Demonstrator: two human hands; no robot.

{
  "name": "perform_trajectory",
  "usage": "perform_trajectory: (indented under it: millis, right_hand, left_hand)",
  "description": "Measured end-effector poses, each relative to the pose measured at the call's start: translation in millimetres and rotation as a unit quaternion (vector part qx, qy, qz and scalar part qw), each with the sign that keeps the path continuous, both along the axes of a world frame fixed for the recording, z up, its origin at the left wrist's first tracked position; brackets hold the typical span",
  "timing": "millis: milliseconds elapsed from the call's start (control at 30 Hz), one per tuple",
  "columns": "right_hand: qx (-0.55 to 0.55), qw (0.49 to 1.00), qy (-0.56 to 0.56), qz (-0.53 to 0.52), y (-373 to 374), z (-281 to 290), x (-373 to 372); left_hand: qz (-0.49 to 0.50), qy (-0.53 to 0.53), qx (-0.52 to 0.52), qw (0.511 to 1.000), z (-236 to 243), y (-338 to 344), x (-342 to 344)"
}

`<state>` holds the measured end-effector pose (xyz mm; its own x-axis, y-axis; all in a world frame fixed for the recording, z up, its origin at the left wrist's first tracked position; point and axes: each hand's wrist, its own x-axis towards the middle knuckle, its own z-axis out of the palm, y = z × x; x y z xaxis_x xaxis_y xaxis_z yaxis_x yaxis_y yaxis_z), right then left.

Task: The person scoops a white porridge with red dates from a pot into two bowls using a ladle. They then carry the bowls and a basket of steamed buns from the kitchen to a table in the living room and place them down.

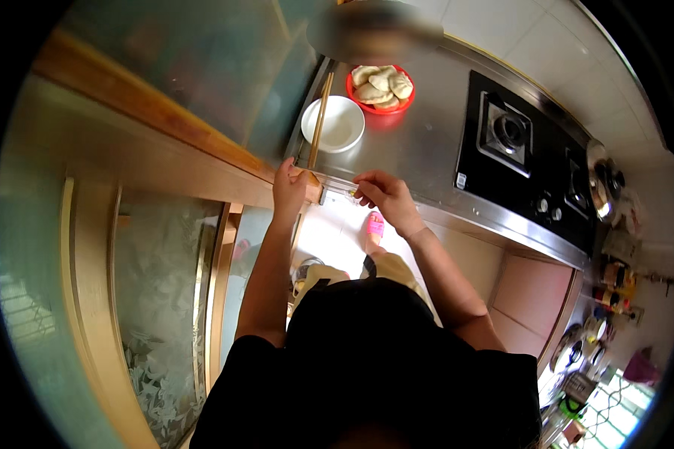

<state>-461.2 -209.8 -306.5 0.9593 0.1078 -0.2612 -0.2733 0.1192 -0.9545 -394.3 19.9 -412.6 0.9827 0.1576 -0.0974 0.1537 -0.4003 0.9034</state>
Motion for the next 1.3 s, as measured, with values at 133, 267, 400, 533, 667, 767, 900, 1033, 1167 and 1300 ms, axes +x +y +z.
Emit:
perform_trajectory:
  millis: [133, 267, 400, 533, 667, 767, 900, 1033, 1167, 1300]
  right_hand:
    - [0.006, 0.999, 0.038, 0.03, -36, -28, 47]
    - [0.009, 0.994, 0.103, -0.041, -58, -51, 82]
    - [0.106, 0.966, 0.193, -0.138, -77, -86, 134]
    - [0.202, 0.935, 0.226, -0.183, -83, -110, 166]
    - [0.239, 0.915, 0.206, -0.25, -65, -125, 184]
    - [0.22, 0.908, 0.156, -0.322, -47, -111, 196]
    - [0.162, 0.9, 0.162, -0.37, -51, -127, 198]
    - [0.133, 0.902, 0.157, -0.38, -72, -117, 166]
    - [0.14, 0.875, 0.142, -0.44, -93, -75, 95]
    - [0.082, 0.854, 0.106, -0.502, -138, -57, -21]
  left_hand:
    - [-0.026, -0.118, 0.278, 0.953, 12, -37, 38]
    - [-0.053, -0.092, 0.38, 0.919, 28, -70, 66]
    - [-0.071, -0.012, 0.444, 0.893, 20, -85, 102]
    - [-0.113, 0.11, 0.418, 0.894, 18, -87, 115]
    - [-0.081, 0.076, 0.301, 0.947, 27, -93, 109]
    - [-0.073, 0.004, 0.166, 0.983, 16, -88, 103]
    - [-0.085, 0.068, -0.017, 0.994, 29, -93, 103]
    - [-0.104, 0.055, -0.116, 0.986, 54, -110, 101]
    - [-0.171, 0.017, -0.143, 0.975, 63, -140, 94]
    - [-0.262, 0.102, -0.169, 0.945, 81, -204, 48]
